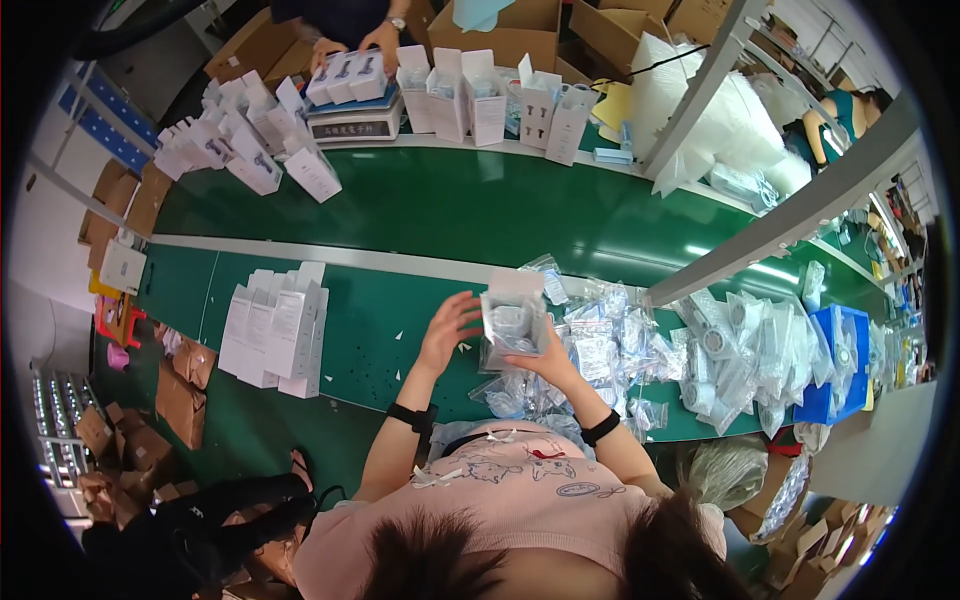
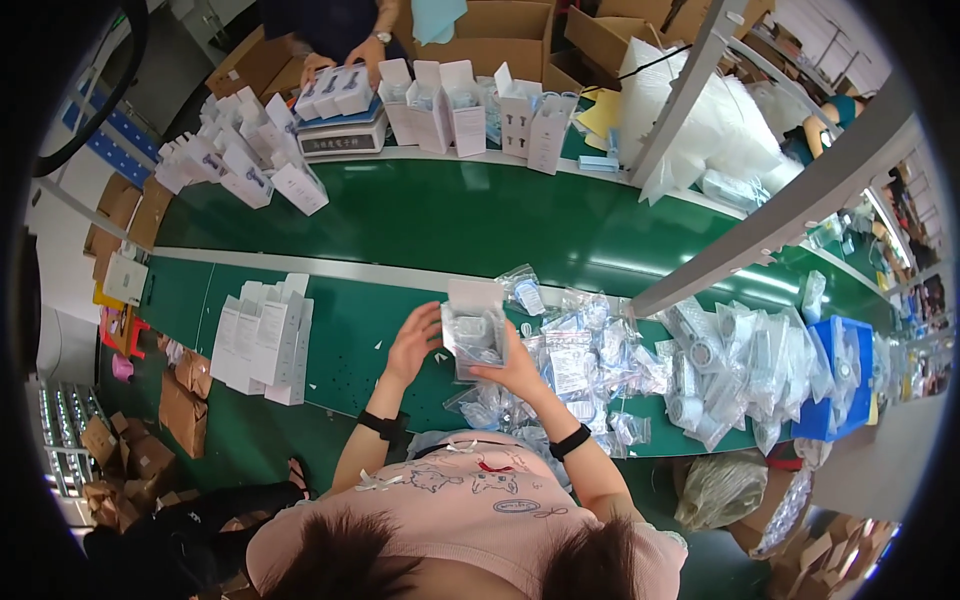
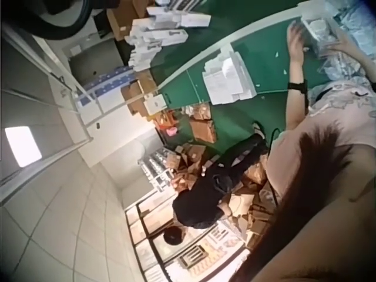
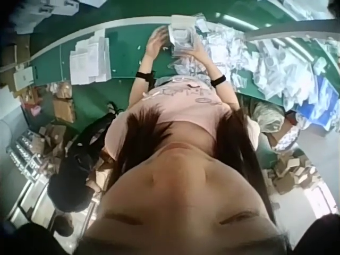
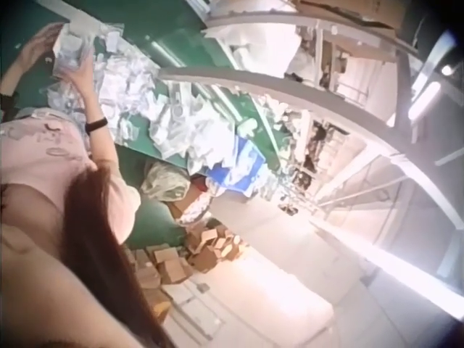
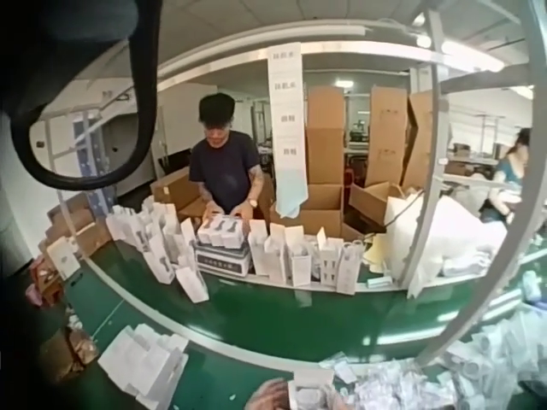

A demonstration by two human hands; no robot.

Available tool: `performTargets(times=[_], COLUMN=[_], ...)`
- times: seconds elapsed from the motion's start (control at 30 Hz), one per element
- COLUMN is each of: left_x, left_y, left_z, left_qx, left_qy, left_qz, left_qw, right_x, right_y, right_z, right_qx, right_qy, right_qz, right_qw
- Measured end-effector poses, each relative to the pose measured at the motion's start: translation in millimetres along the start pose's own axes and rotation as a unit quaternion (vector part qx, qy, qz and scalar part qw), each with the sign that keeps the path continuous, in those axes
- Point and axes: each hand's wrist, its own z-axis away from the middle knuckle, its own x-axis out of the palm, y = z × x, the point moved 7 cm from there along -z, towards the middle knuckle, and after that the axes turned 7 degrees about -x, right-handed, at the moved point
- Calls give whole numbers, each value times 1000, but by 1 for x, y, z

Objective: Pack products into plastic bags and then place them into white cardboard boxes at an assembly line.

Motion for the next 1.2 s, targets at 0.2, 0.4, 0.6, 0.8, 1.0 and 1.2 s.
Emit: performTargets(times=[0.2, 0.4, 0.6, 0.8, 1.0, 1.2], left_x=[25, 55, 61, 59, 64, 72], left_y=[-14, -57, -91, -92, -83, -78], left_z=[-69, -116, -100, -99, -101, -98], left_qx=[70, 143, 42, 44, 42, 37], left_qy=[62, 3, -24, -15, 6, 21], left_qz=[-382, -652, -734, -735, -734, -739], left_qw=[919, 744, 678, 677, 677, 672], right_x=[-52, -162, -250, -285, -284, -273], right_y=[-28, -27, 27, 81, 92, 102], right_z=[10, -42, -147, -233, -287, -320], right_qx=[127, -10, -127, -37, -48, -71], right_qy=[150, 412, 574, 600, 601, 610], right_qz=[-177, -96, -3, 135, 202, 188], right_qw=[964, 906, 809, 787, 771, 767])
